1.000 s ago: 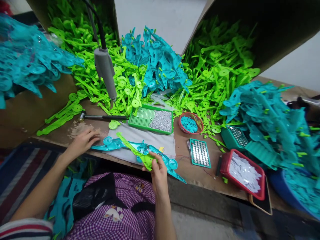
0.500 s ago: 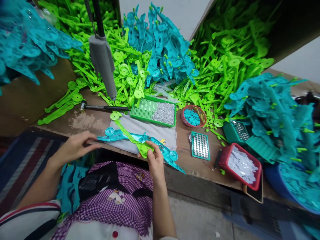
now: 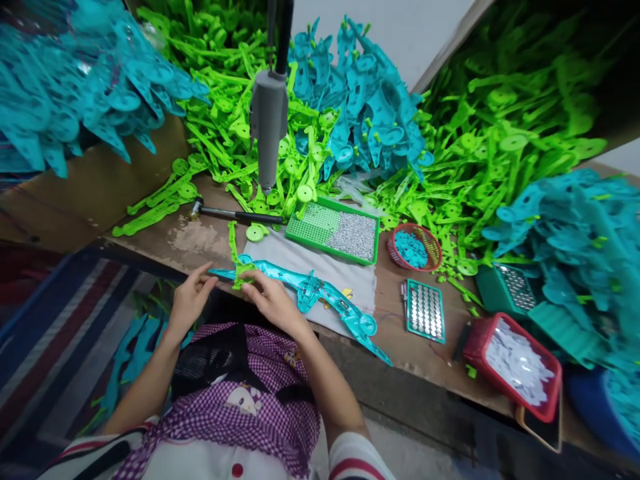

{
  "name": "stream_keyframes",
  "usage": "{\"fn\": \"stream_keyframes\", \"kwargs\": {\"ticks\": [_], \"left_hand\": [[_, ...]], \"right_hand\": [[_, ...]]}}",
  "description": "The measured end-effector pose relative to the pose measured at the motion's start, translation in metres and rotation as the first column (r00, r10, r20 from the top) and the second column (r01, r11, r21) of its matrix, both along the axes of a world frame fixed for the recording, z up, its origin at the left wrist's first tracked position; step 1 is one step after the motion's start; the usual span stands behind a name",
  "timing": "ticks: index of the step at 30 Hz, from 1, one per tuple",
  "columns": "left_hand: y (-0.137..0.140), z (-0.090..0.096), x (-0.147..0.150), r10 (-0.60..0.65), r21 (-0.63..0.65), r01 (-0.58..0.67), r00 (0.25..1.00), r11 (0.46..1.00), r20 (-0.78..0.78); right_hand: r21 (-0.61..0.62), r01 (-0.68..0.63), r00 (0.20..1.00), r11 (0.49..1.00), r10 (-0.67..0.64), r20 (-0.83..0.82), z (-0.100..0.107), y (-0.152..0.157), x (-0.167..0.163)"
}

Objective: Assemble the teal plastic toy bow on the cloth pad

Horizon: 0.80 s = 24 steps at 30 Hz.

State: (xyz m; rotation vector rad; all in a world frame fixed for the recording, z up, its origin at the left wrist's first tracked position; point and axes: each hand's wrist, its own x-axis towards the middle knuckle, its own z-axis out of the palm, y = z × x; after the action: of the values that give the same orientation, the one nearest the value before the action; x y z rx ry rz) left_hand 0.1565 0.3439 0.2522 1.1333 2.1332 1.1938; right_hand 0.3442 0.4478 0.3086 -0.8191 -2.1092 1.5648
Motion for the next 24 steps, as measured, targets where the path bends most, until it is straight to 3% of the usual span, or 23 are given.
{"fn": "stream_keyframes", "kwargs": {"ticks": [6,9,12,14,20,24], "left_hand": [[-0.003,-0.003,0.008,-0.039,0.037,0.035,0.995,0.999,0.090],[-0.011,-0.006,0.010,-0.066,0.043,0.060,0.985,0.997,0.159],[-0.016,-0.008,0.011,-0.050,0.048,0.041,0.976,0.998,0.213],[-0.019,-0.008,0.011,-0.034,0.047,0.023,0.968,0.999,0.250],[-0.038,-0.004,0.018,-0.105,-0.002,0.113,0.927,0.994,0.361],[-0.040,0.001,0.034,0.006,0.049,-0.034,0.871,0.998,0.491]], "right_hand": [[0.224,-0.196,0.952,0.955,0.130,0.276,0.003,0.018,-0.011],[0.370,-0.222,0.904,0.902,0.048,0.424,0.002,0.019,-0.008],[0.508,-0.227,0.917,0.831,0.007,0.398,-0.001,0.024,-0.005],[0.515,-0.255,0.931,0.819,0.064,0.359,-0.003,0.028,-0.004],[0.406,-0.214,0.952,0.888,0.098,0.289,-0.009,0.035,-0.005],[0.385,-0.227,0.943,0.895,0.105,0.315,-0.017,0.033,-0.008]]}}
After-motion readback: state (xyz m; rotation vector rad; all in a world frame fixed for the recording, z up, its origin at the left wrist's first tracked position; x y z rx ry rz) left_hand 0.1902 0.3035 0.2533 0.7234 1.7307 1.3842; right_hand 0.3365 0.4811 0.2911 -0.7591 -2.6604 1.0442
